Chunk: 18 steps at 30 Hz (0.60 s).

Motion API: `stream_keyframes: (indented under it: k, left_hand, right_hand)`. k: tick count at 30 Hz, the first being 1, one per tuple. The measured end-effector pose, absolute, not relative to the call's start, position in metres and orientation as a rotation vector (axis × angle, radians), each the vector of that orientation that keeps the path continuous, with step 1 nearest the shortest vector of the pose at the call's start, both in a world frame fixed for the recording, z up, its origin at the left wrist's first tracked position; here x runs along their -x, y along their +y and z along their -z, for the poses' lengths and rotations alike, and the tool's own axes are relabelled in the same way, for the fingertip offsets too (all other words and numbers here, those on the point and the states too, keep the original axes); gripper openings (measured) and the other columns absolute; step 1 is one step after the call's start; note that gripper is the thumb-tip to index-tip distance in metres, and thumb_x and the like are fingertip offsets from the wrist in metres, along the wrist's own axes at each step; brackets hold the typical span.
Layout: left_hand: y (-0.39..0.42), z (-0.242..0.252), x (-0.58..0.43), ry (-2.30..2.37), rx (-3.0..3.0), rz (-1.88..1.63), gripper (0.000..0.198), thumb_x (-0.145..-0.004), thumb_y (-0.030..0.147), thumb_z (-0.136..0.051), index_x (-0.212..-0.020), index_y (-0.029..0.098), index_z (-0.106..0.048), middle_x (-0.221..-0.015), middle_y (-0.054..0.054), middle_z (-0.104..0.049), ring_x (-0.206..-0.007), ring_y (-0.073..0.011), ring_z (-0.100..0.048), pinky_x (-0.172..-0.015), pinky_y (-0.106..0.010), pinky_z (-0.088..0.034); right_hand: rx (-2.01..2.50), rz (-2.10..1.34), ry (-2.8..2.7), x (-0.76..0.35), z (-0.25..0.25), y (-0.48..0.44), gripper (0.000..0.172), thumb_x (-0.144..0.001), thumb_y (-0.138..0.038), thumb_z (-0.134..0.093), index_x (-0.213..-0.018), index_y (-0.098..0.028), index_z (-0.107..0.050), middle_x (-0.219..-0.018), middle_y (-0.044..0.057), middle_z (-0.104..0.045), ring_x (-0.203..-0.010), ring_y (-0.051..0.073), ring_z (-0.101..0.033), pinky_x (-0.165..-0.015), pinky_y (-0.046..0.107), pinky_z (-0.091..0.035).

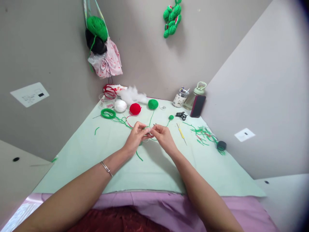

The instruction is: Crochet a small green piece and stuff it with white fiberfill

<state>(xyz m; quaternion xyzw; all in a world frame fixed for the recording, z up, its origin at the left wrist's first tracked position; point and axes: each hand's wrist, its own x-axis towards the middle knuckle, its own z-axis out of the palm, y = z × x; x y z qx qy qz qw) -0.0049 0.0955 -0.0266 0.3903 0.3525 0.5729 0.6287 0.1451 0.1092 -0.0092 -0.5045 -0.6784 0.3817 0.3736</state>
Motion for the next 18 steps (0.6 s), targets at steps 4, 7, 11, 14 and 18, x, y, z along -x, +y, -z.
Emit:
stream_keyframes:
  k: [4, 7, 11, 14, 18]
  left_hand:
    - [0.103, 0.034, 0.007, 0.866, -0.920, -1.333, 0.031, -0.073, 0.028, -0.079, -0.086, 0.022, -0.051, -0.072, 0.005, -0.066, -0.060, -0.0110, -0.065, -0.065, -0.026, -0.057]
    - [0.109, 0.038, 0.008, 0.908, -0.949, -1.358, 0.028, -0.069, 0.020, -0.076, -0.083, 0.022, -0.052, -0.075, 0.005, -0.067, -0.051, -0.0084, -0.057, -0.051, -0.022, -0.048]
    - [0.112, 0.041, 0.008, 0.945, -0.952, -1.383, 0.022, -0.067, 0.014, -0.071, -0.079, 0.021, -0.053, -0.074, 0.006, -0.066, -0.048, -0.0069, -0.051, -0.045, -0.020, -0.038]
    - [0.108, 0.040, 0.007, 0.940, -0.916, -1.388, 0.019, -0.070, 0.017, -0.069, -0.079, 0.021, -0.053, -0.076, 0.003, -0.066, -0.063, -0.0107, -0.061, -0.054, -0.020, -0.047]
    - [0.100, 0.034, 0.007, 0.882, -0.882, -1.364, 0.021, -0.076, 0.024, -0.073, -0.084, 0.021, -0.054, -0.083, 0.003, -0.067, -0.076, -0.0125, -0.067, -0.069, -0.024, -0.056]
  right_hand:
    - [1.259, -0.974, -1.810, -0.141, 0.005, 0.102, 0.027, -0.089, -0.043, -0.055, -0.072, -0.022, -0.057, -0.066, 0.000, -0.062, -0.061, 0.015, -0.051, -0.061, 0.028, -0.039]
    - [1.254, -0.926, -1.873, -0.134, 0.004, 0.093, 0.021, -0.088, -0.032, -0.055, -0.071, -0.022, -0.060, -0.062, -0.002, -0.058, -0.059, 0.015, -0.045, -0.063, 0.029, -0.034]
    - [1.289, -0.876, -1.881, -0.128, 0.005, 0.088, 0.018, -0.086, -0.029, -0.056, -0.070, -0.023, -0.058, -0.056, -0.005, -0.050, -0.055, 0.014, -0.039, -0.061, 0.029, -0.029]
    - [1.348, -0.827, -1.828, -0.128, 0.009, 0.092, 0.022, -0.082, -0.032, -0.063, -0.066, -0.023, -0.052, -0.056, -0.006, -0.046, -0.056, 0.013, -0.036, -0.059, 0.029, -0.026]
    - [1.380, -0.827, -1.738, -0.133, 0.015, 0.102, 0.022, -0.081, -0.038, -0.065, -0.069, -0.024, -0.054, -0.055, -0.007, -0.042, -0.055, 0.013, -0.034, -0.058, 0.028, -0.025]
